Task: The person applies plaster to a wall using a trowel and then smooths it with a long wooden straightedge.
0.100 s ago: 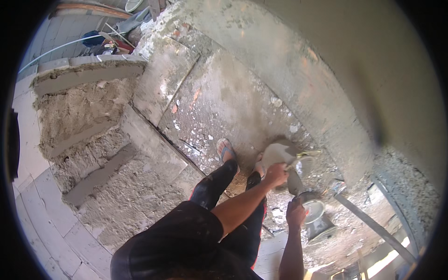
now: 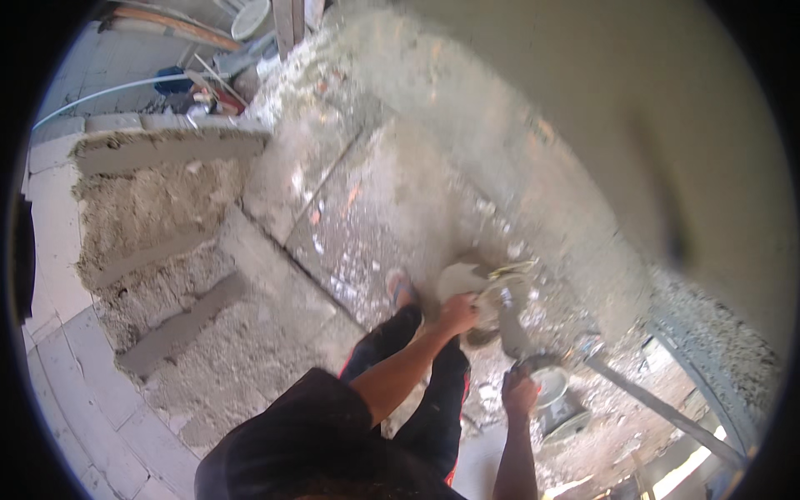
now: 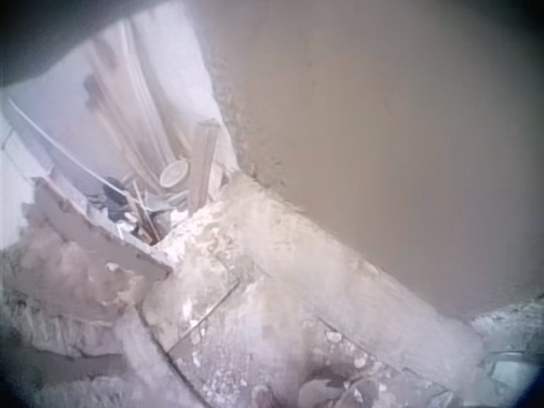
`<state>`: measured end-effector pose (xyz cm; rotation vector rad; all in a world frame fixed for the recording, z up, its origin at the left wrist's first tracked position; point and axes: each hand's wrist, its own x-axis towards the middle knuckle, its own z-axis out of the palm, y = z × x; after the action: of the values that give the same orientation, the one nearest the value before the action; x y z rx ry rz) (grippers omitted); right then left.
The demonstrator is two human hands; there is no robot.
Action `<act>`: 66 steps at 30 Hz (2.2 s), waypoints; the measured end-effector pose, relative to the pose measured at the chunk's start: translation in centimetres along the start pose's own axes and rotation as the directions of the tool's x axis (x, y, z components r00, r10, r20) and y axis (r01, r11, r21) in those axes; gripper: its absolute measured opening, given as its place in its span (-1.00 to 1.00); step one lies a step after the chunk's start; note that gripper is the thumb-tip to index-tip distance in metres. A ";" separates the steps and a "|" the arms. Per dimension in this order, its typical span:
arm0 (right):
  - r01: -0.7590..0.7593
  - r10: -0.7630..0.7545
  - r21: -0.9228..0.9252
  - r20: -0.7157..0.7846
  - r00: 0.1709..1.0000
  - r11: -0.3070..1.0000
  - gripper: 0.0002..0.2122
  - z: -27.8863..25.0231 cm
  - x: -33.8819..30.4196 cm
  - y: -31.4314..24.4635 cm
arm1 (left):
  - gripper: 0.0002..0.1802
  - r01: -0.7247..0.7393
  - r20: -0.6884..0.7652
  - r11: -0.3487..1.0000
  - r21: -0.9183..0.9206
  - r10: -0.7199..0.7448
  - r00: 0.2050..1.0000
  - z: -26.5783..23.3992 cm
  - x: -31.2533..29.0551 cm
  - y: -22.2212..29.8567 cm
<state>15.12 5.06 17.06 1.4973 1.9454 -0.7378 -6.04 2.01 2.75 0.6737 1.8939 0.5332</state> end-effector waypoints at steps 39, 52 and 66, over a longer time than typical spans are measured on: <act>0.863 -0.869 -0.464 0.491 0.063 -0.200 -0.69 -13.3 44.2 -80.2 | -0.47 -0.279 -0.830 0.786 -0.552 -0.549 0.096 -55.7 19.9 -20.1; 0.980 -0.768 -0.193 0.621 0.158 0.045 -0.68 -12.0 44.1 -76.0 | -0.41 -0.430 -0.918 0.814 -0.390 -0.380 0.113 -57.5 21.7 -20.7; 0.996 -0.932 -0.014 0.352 0.083 0.084 -0.71 -17.2 40.2 -75.4 | -0.40 -0.412 -0.842 0.737 -0.535 -0.502 0.197 -58.2 20.8 -23.5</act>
<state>-68.46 27.22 5.88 -0.4192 2.5297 -1.0386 -71.45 -5.48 -3.36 -0.5081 2.5423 1.9211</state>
